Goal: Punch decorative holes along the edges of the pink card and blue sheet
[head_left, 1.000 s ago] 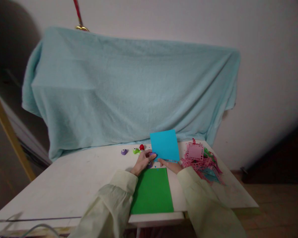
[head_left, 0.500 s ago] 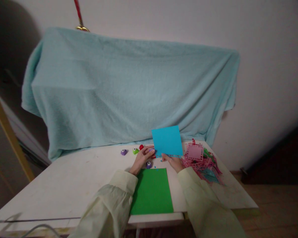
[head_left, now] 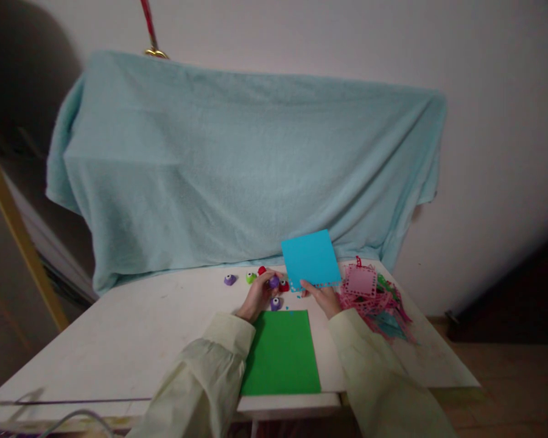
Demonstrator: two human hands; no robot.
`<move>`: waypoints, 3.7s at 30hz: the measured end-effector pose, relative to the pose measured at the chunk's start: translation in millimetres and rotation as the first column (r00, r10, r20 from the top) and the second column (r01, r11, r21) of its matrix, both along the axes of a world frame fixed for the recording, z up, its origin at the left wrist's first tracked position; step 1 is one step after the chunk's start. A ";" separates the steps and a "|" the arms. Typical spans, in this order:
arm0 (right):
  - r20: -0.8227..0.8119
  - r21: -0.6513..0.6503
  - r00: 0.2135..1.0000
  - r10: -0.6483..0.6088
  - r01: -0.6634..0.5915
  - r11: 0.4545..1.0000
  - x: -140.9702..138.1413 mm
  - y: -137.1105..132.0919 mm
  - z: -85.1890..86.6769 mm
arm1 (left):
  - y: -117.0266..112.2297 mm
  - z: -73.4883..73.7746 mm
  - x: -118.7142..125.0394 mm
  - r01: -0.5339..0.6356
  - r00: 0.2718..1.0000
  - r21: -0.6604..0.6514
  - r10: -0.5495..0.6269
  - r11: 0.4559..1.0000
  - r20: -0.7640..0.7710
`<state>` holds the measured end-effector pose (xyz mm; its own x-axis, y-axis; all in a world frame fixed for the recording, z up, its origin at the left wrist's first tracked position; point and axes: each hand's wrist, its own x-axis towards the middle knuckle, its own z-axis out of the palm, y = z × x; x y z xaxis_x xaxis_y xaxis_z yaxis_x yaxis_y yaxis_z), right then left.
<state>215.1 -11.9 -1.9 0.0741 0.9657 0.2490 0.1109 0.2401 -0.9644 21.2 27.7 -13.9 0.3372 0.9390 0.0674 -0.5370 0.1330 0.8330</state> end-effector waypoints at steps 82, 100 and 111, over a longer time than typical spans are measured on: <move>0.079 -0.038 0.995 0.058 -0.055 0.998 -1.7 -9.8 13.6 | -9.2 1.3 7.0 0.061 0.997 -0.102 -0.065 0.993 -0.033; -0.002 -0.091 0.993 0.119 -0.119 0.989 -3.0 -8.2 5.7 | -10.2 6.5 5.5 0.039 0.993 -0.067 -0.046 0.997 -0.110; 0.077 -0.054 0.991 0.113 -0.109 0.993 -5.7 -13.3 16.6 | -11.8 4.6 7.1 0.091 0.983 -0.042 -0.097 0.995 -0.156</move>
<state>209.4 -25.3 14.7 -0.0521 0.9782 0.2010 0.1629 0.2069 -0.9647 28.2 15.9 -9.3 0.4278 0.9035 -0.0254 -0.3832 0.2067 0.9002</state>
